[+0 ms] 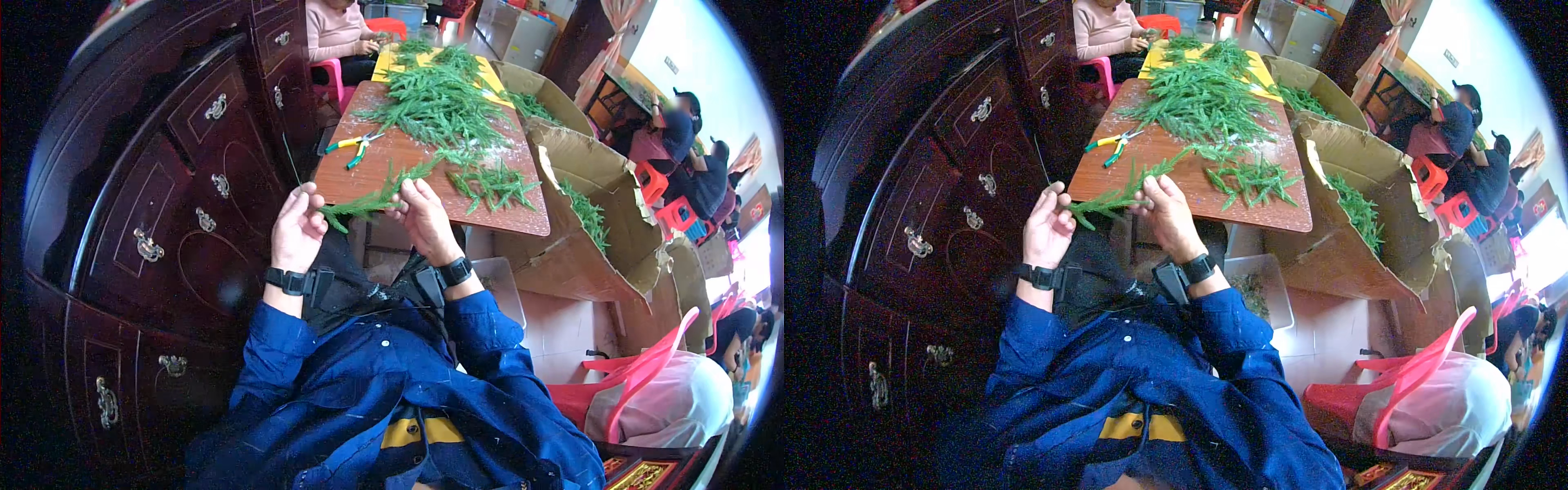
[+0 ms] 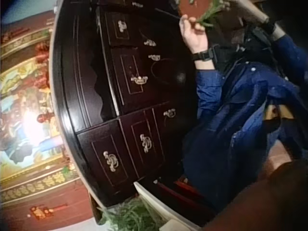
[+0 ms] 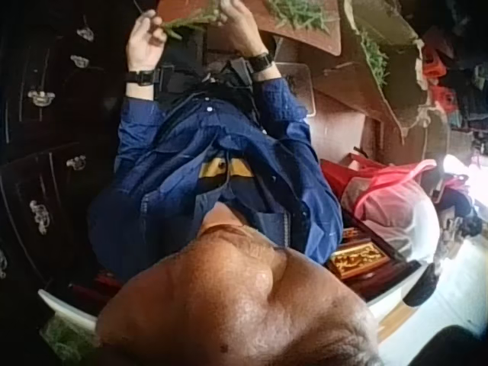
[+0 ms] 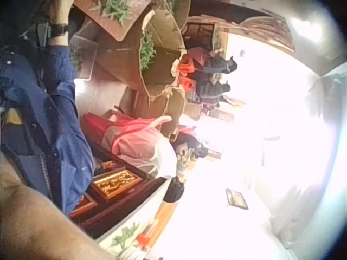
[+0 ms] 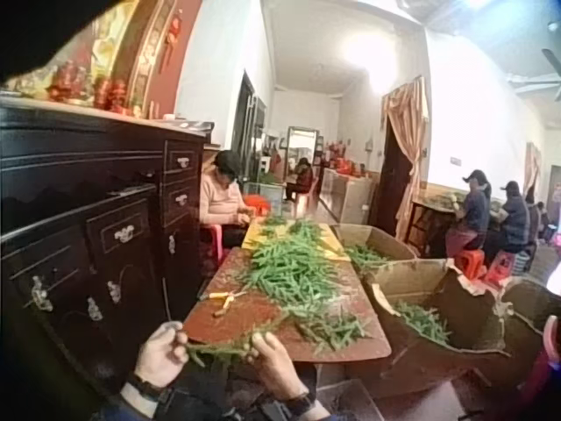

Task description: Trimming and sorting green leafy branches into boxes and containers.

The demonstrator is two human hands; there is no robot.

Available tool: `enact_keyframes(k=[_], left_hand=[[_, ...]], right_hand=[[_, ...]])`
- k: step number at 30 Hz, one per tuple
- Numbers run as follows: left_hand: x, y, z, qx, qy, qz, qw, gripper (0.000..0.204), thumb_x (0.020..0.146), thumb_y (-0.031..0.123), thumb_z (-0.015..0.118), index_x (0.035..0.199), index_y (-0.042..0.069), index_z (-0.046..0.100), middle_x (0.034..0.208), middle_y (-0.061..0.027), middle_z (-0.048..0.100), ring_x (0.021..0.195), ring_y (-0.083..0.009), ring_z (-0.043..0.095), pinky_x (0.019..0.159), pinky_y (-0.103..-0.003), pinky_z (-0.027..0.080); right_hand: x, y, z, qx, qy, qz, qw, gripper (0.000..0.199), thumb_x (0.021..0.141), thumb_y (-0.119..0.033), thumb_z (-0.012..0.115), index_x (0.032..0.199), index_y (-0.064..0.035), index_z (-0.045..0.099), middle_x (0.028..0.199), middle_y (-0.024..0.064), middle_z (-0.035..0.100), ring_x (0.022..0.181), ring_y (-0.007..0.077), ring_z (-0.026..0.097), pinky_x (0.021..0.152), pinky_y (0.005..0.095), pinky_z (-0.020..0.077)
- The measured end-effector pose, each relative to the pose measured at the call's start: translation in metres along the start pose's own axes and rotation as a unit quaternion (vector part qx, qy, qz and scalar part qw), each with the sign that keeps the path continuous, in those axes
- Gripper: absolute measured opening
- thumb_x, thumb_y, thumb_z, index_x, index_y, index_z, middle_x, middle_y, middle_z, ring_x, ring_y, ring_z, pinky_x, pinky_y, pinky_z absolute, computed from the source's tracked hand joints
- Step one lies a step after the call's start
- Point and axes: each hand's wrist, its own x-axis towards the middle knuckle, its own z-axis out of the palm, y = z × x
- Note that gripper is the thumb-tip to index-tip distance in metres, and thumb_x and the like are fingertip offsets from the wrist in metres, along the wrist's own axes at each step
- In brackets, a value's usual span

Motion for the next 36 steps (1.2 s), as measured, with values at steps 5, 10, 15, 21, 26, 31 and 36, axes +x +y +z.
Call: enact_keyframes(k=[5,10,15,21,26,31,36], left_hand=[[0.003,-0.016,-0.007,-0.027,0.0,-0.011,1.0,0.023,0.098,0.014,0.052,0.12,0.006,0.058,0.101,-0.006,0.065,0.076,-0.0108,0.06,0.069,-0.025,0.052],[0.003,-0.032,-0.005,0.017,-0.003,-0.025,1.0,0.028,0.097,0.007,0.052,0.125,0.003,0.055,0.108,-0.007,0.064,0.086,-0.0137,0.063,0.078,-0.029,0.055],[0.003,-0.04,-0.002,0.023,0.057,-0.02,0.998,0.028,0.097,0.005,0.052,0.125,0.004,0.055,0.112,-0.0083,0.065,0.088,-0.015,0.064,0.08,-0.03,0.055],[0.007,-0.041,-0.016,-0.016,0.051,-0.018,0.998,0.025,0.097,0.006,0.051,0.122,0.005,0.057,0.114,-0.0093,0.066,0.088,-0.0147,0.065,0.08,-0.03,0.055],[0.005,-0.039,-0.014,0.003,0.059,-0.004,0.998,0.023,0.099,0.009,0.05,0.12,0.006,0.058,0.112,-0.0076,0.067,0.09,-0.0141,0.065,0.078,-0.029,0.055],[0.006,-0.039,-0.015,0.108,0.095,0.021,0.989,0.02,0.101,0.013,0.049,0.117,0.009,0.059,0.106,-0.006,0.067,0.09,-0.0153,0.065,0.076,-0.029,0.055],[0.004,-0.038,-0.011,0.075,0.053,0.034,0.995,0.017,0.101,0.017,0.049,0.113,0.01,0.059,0.099,-0.0047,0.066,0.088,-0.0166,0.065,0.076,-0.031,0.055]], right_hand=[[-0.012,-0.006,-0.006,0.025,-0.002,0.008,1.0,0.011,0.099,-0.021,0.056,0.101,-0.0096,0.054,0.093,0.0015,0.062,0.082,0.012,0.063,0.075,0.0281,0.053],[-0.018,-0.005,-0.007,-0.005,0.018,-0.009,1.0,0.017,0.095,-0.018,0.062,0.107,-0.0077,0.057,0.1,0.0034,0.064,0.085,0.0146,0.065,0.075,0.0292,0.0541],[-0.021,0.006,-0.016,0.018,0.092,0.015,0.996,0.025,0.092,-0.016,0.067,0.112,-0.0042,0.058,0.097,0.0025,0.065,0.083,0.0155,0.066,0.074,0.0296,0.0546],[-0.023,0.013,-0.019,0.024,0.086,0.026,0.996,0.028,0.092,-0.017,0.067,0.115,-0.0029,0.058,0.096,0.002,0.065,0.081,0.0152,0.065,0.074,0.0287,0.0544],[-0.025,0.012,-0.015,0.021,0.056,0.031,0.998,0.03,0.092,-0.015,0.065,0.118,-0.0025,0.058,0.099,0.0035,0.065,0.082,0.0145,0.064,0.076,0.0272,0.0539],[-0.024,0.017,-0.02,-0.008,0.0,0.029,1.0,0.034,0.093,-0.011,0.064,0.124,-0.0036,0.056,0.103,0.0058,0.065,0.086,0.0143,0.063,0.078,0.0261,0.0534],[-0.025,0.017,-0.019,-0.026,-0.013,0.035,0.999,0.028,0.093,-0.012,0.063,0.12,-0.0044,0.057,0.104,0.0059,0.065,0.092,0.0157,0.063,0.082,0.0302,0.0531]])
